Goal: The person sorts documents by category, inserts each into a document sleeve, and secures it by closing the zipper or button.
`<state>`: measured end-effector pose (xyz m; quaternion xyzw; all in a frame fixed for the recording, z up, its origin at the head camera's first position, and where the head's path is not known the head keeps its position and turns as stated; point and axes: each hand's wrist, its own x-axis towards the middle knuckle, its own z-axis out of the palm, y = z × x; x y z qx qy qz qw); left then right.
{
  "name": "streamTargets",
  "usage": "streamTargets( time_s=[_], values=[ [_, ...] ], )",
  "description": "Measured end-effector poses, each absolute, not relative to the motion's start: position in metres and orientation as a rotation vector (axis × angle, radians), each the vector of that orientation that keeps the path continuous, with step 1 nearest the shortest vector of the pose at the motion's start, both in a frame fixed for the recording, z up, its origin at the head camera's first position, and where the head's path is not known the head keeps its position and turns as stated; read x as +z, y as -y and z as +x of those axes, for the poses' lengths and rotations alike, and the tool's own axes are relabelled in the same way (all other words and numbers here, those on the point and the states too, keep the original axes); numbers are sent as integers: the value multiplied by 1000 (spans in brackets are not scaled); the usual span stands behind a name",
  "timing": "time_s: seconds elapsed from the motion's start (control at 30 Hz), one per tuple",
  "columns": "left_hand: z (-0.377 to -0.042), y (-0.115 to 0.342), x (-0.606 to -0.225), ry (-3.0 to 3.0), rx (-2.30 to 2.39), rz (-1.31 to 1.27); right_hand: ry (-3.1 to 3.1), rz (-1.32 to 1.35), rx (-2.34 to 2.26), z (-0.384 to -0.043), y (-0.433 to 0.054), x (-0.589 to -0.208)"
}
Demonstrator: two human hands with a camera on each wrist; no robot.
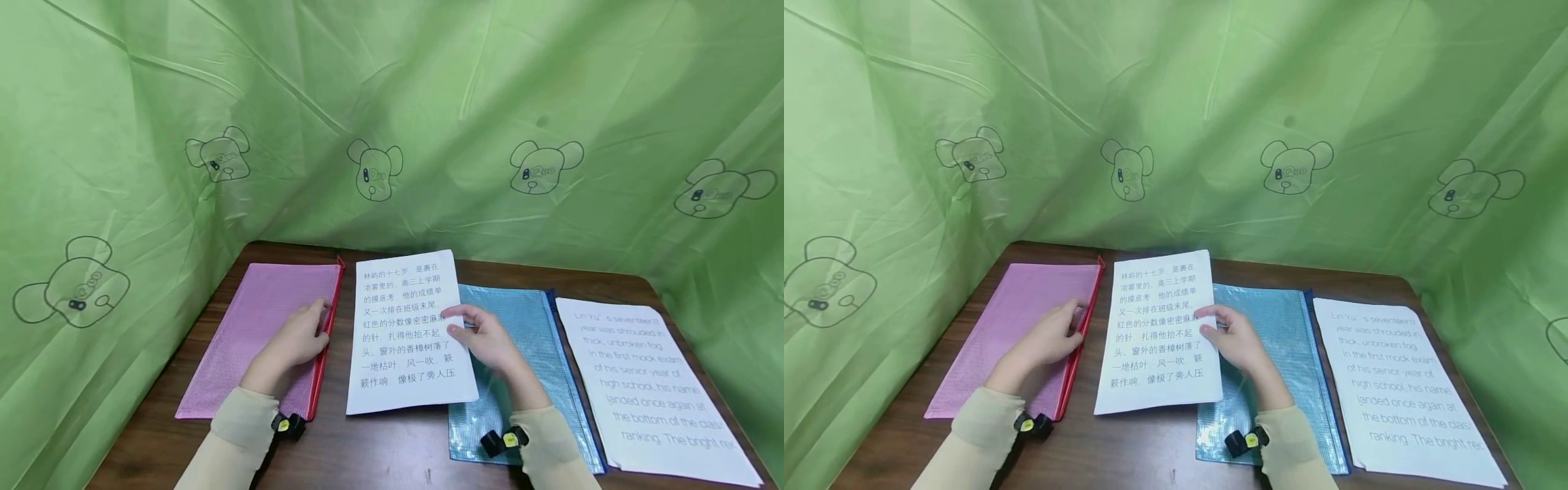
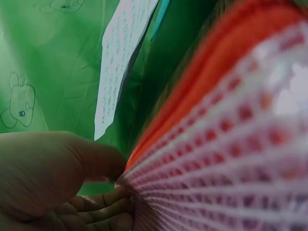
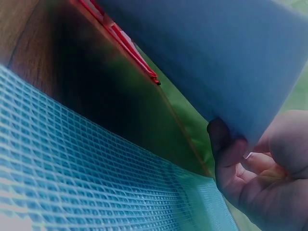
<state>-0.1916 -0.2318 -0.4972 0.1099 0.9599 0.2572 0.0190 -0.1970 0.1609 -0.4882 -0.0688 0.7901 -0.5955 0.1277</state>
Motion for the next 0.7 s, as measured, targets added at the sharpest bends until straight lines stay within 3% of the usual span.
streamTargets(
  time_s=[0.7],
  values=[
    [-192, 224, -489, -2993, 1233, 244, -2240, -258, -1724, -195, -171, -478]
  ],
)
